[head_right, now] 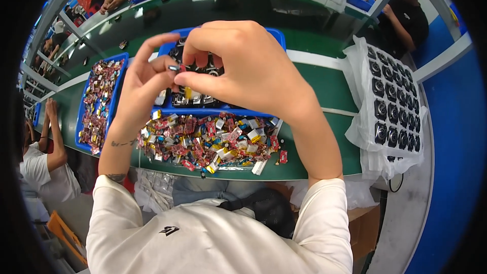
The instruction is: Assembling small electronic devices by installing batteries and connecting components on an assembly line.
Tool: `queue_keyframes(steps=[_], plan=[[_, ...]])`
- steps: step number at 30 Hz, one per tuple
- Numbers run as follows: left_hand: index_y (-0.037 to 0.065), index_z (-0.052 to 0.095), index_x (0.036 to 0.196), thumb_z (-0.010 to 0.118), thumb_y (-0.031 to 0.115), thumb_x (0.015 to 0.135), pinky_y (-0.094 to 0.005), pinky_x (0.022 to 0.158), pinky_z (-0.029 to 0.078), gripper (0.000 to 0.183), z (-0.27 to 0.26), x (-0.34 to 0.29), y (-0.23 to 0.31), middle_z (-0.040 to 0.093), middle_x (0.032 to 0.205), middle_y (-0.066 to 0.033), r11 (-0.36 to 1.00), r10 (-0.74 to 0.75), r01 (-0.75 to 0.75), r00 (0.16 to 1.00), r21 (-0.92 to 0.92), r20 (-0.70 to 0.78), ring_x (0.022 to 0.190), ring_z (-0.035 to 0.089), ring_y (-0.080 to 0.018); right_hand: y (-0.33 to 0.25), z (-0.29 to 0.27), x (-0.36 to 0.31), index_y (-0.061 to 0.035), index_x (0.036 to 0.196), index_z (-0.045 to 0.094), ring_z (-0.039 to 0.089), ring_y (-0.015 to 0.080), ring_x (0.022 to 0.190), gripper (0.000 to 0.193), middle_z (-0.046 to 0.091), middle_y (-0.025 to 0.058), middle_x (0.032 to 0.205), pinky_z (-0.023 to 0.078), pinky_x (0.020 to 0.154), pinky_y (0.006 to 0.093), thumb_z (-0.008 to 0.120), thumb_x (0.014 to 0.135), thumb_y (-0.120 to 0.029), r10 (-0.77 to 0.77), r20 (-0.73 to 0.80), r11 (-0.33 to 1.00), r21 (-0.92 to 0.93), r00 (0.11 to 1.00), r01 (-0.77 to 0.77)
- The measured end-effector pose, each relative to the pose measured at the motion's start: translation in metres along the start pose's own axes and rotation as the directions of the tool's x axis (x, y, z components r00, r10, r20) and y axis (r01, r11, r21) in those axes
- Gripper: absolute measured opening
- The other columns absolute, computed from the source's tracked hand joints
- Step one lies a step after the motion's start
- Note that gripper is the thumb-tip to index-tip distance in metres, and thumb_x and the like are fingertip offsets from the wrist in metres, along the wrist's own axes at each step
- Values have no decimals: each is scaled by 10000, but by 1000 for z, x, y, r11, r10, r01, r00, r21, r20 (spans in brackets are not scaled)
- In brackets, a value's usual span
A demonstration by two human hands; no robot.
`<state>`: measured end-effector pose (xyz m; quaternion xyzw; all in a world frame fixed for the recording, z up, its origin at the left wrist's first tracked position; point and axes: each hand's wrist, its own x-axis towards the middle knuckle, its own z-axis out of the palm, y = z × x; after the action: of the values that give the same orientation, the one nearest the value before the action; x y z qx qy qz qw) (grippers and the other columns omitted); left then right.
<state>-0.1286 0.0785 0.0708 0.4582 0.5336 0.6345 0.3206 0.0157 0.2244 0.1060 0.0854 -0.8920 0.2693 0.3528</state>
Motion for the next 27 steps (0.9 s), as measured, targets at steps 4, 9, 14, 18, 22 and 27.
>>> queue_keyframes(steps=[4, 9, 14, 18, 22, 27], plan=[[42, 458, 1291, 506, -49, 809, -217, 691, 481, 493, 26, 19, 19, 563, 835, -15, 967, 118, -120, 993, -224, -23, 770, 545, -69, 0, -6, 0, -28, 734, 608, 495, 91, 554, 217, 571, 19, 648, 402, 492, 230, 778, 673, -149, 121, -225, 992, -16, 967, -128], [-16, 570, 1079, 550, -45, 792, -237, 764, 483, 289, 21, 21, 19, 602, 929, -69, 962, 243, -229, 966, -148, 87, 874, 584, -114, 2, -2, -4, -28, 751, 627, 492, 49, 529, 157, 603, 7, 667, 390, 471, 198, 758, 703, -101, 267, -219, 951, 217, 939, -219], [-15, 592, 923, 614, 47, 838, -220, 733, 483, 108, 11, 25, 16, 646, 867, -62, 983, 56, -42, 996, -176, 75, 780, 608, -96, 1, 4, 3, -68, 784, 624, 533, 176, 639, 259, 599, 43, 753, 436, 553, 273, 800, 599, -109, -166, -264, 984, -104, 950, 143], [-24, 579, 885, 616, 67, 854, -221, 718, 489, 104, 1, 32, 13, 660, 808, -66, 986, 14, 3, 995, -167, 99, 772, 624, -97, -1, 12, 4, -76, 777, 607, 519, 212, 664, 275, 566, 44, 768, 437, 562, 296, 803, 587, -110, -231, -162, 951, -248, 960, 187], [-41, 633, 958, 630, 83, 854, -255, 743, 504, 162, -1, 32, 15, 671, 902, -98, 981, 34, -11, 993, -195, 113, 814, 634, -125, 3, 11, 5, -54, 788, 614, 548, 180, 655, 203, 573, 51, 766, 442, 550, 272, 762, 649, -57, -138, -193, 986, -122, 972, 115], [-54, 592, 1137, 651, 2, 815, -274, 802, 505, 332, 7, 29, 20, 670, 956, -111, 990, 88, -71, 986, -123, 141, 875, 631, -132, 12, 10, -2, -14, 924, 636, 594, 92, 691, 195, 584, 50, 840, 479, 572, 214, 679, 736, 16, 185, -195, 949, 288, 963, -124]])
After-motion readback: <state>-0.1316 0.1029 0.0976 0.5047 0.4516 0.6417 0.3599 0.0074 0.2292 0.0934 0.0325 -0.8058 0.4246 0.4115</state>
